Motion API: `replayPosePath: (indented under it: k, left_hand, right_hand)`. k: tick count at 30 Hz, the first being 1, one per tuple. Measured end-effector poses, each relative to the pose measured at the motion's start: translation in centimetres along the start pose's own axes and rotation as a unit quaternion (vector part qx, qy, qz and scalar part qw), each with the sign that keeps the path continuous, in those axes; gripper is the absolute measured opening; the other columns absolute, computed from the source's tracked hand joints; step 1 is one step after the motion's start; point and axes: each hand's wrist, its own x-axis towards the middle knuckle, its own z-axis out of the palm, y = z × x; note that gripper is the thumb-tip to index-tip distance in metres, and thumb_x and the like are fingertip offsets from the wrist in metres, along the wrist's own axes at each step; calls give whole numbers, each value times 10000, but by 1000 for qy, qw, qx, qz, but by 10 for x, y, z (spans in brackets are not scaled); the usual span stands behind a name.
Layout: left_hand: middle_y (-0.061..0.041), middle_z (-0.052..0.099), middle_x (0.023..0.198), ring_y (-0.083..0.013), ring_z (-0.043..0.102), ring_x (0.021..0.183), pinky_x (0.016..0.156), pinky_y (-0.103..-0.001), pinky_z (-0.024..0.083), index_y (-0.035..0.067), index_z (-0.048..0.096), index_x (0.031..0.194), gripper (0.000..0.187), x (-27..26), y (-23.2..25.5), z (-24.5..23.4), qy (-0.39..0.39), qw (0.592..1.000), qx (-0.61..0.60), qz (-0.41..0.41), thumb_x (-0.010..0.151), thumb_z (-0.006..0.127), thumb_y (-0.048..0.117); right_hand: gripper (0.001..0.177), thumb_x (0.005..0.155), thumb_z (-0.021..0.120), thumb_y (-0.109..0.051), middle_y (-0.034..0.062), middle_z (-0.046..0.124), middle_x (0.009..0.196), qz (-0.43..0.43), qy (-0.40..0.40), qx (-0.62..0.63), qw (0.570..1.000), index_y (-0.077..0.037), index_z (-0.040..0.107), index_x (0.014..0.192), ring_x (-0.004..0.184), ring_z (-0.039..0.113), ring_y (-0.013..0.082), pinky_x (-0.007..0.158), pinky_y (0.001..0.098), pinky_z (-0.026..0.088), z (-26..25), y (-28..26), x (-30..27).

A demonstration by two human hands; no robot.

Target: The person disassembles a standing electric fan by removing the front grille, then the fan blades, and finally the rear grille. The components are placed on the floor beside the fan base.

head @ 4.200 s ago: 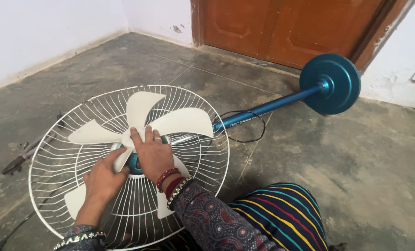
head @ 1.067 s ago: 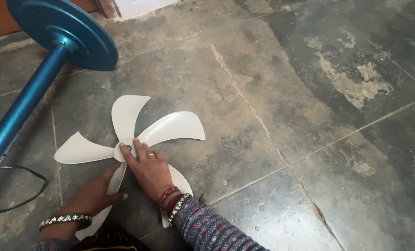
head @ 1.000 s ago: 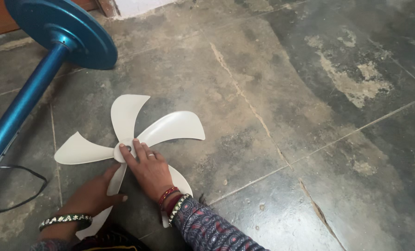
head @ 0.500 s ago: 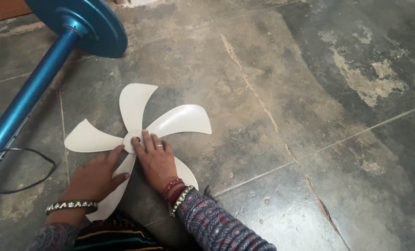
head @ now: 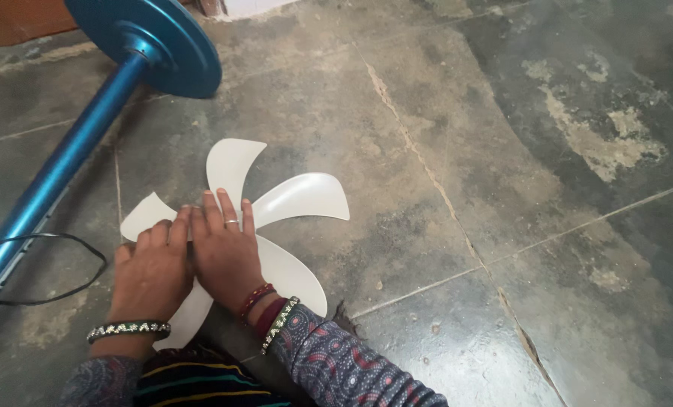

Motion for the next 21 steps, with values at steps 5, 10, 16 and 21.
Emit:
replayPosePath:
  k: [5, 10, 16, 21]
  left_hand:
    - [-49, 642, 1285, -195, 576, 1256, 1111, -507, 396, 114, 466, 1558, 741, 0, -4, -14, 99, 994, 48, -7, 867, 685, 265]
    - [-91, 626, 1334, -263, 507, 1381, 1200, -564, 307, 75, 491, 1538, 767, -10, -1, -32, 140, 990, 28, -15, 839, 720, 290]
    - [-149, 615, 1376, -299, 471, 1456, 1224, -589, 266, 51, 521, 1548, 808, -18, -2, -53, 179, 983, 22, -41, 808, 746, 283]
    - [-138, 608, 1367, -288, 462, 1467, 1232, -574, 255, 42, 525, 1558, 630, -35, -23, -65, 214, 974, 26, -69, 970, 664, 221]
  right_hand:
    - [471, 958, 523, -158, 202, 529, 1528, -18, 14, 14, 1000, -10, 583, 1401, 1522, 411, 367, 1264, 605, 256, -18, -19, 17]
    - [464, 971, 515, -166, 183, 535, 1524, -16, 15, 12, 1000, -48, 586, 1414, 1525, 411, 359, 1273, 601, 255, -33, -28, 25]
    - [476, 962, 520, -169, 177, 535, 1536, -42, 26, 25, 998, -48, 592, 1416, 1534, 400, 356, 1285, 578, 258, -55, -41, 33]
    - [457, 972, 527, -174, 169, 553, 1524, -69, 42, 41, 996, -46, 606, 1403, 1540, 410, 352, 1295, 572, 278, -61, -68, 41]
